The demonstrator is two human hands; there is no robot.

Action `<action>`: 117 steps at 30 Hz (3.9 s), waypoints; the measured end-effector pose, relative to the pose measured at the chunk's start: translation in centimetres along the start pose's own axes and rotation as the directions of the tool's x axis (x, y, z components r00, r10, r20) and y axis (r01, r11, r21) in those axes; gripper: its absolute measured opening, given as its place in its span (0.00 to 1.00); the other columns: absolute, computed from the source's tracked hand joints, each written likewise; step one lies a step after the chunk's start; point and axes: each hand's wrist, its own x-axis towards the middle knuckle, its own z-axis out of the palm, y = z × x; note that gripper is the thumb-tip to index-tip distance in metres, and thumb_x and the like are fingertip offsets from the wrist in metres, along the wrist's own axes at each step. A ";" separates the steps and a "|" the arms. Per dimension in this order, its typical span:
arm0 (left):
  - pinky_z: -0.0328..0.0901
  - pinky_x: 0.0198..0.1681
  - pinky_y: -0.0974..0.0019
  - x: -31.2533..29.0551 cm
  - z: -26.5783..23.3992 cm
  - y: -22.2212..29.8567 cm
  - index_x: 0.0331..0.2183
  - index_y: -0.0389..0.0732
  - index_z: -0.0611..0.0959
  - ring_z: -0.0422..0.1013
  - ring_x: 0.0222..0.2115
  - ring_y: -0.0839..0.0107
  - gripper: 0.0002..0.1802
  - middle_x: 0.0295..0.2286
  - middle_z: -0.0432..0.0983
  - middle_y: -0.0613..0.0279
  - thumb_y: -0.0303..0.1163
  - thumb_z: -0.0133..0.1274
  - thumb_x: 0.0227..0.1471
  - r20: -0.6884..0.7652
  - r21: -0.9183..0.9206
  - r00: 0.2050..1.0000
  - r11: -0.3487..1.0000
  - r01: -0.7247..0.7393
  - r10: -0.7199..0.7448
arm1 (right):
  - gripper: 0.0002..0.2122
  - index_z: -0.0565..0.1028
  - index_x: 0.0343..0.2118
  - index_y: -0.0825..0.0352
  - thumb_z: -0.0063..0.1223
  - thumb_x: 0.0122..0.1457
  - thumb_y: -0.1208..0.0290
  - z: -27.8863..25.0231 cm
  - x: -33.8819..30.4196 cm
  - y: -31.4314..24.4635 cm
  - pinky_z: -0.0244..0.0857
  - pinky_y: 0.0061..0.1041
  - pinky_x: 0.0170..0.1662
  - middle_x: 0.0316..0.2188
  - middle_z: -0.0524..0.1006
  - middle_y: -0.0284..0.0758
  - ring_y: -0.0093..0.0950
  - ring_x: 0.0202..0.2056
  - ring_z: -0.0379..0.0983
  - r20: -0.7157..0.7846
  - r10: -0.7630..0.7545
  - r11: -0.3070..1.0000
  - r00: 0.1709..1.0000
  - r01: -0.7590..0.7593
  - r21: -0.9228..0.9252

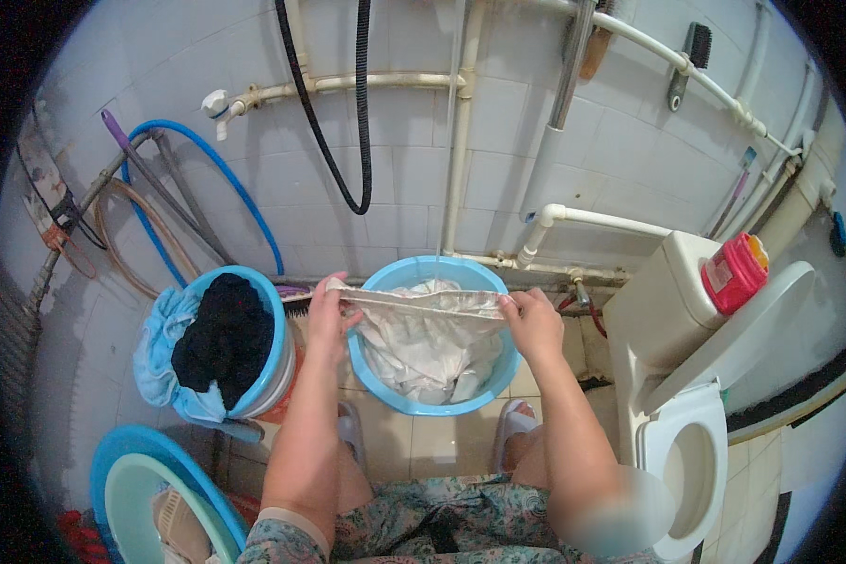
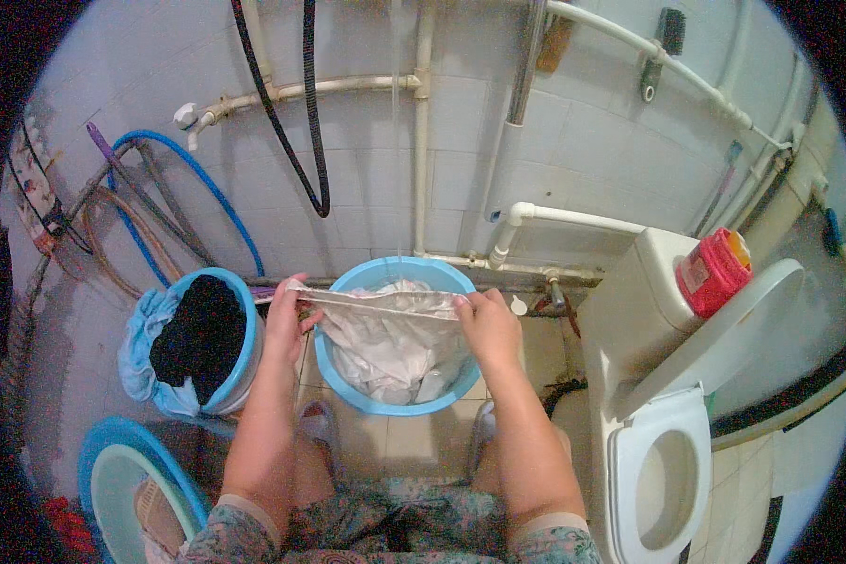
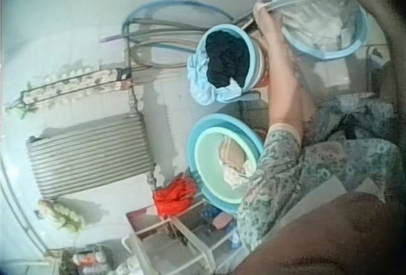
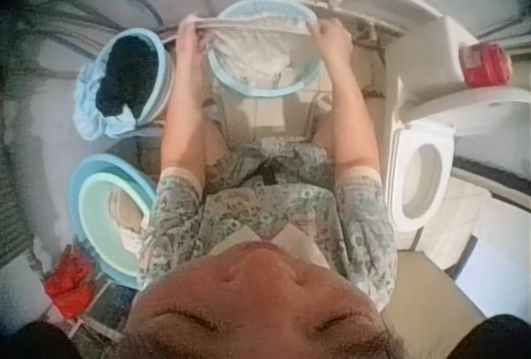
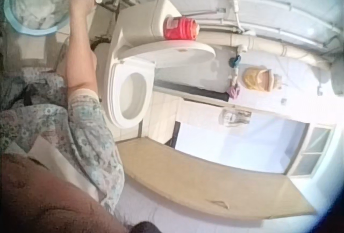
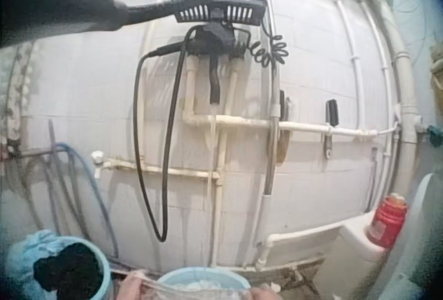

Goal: The person pours water from a blue basin into a toilet bowl, then proceeds to hand-wash various pieces of clothing in the basin. They scrub and rinse white and dark-colored garments one by one, transferring them between the basin and a bucket.

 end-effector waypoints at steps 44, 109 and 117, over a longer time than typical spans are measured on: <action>0.54 0.49 0.53 -2.3 -1.8 0.2 0.45 0.40 0.70 0.63 0.44 0.53 0.23 0.44 0.63 0.51 0.33 0.50 0.44 0.382 0.911 0.875 0.040 -0.411 0.296 | 0.30 0.53 0.58 0.49 0.47 0.50 0.68 15.2 -2.6 3.3 0.44 0.59 0.51 0.46 0.63 0.43 0.42 0.50 0.58 0.500 -0.042 0.916 0.865 0.233 -0.326; 0.53 0.54 0.59 -1.6 3.3 -6.5 0.51 0.39 0.63 0.55 0.52 0.51 0.34 0.51 0.54 0.47 0.28 0.54 0.40 0.506 0.692 0.858 0.551 -0.467 0.091 | 0.20 0.68 0.45 0.69 0.42 0.46 0.85 4.8 0.8 -3.5 0.65 0.24 0.39 0.35 0.73 0.36 0.28 0.37 0.71 0.655 -0.002 0.563 0.756 -0.540 0.625; 0.59 0.47 0.67 -1.8 6.2 -5.8 0.48 0.38 0.67 0.65 0.44 0.64 0.28 0.43 0.68 0.53 0.22 0.51 0.41 0.280 0.223 0.959 0.970 -0.098 0.032 | 0.24 0.64 0.50 0.68 0.40 0.46 0.87 2.1 -1.8 -6.3 0.60 0.27 0.48 0.44 0.69 0.38 0.29 0.44 0.67 0.461 -0.206 0.106 0.863 -0.449 0.887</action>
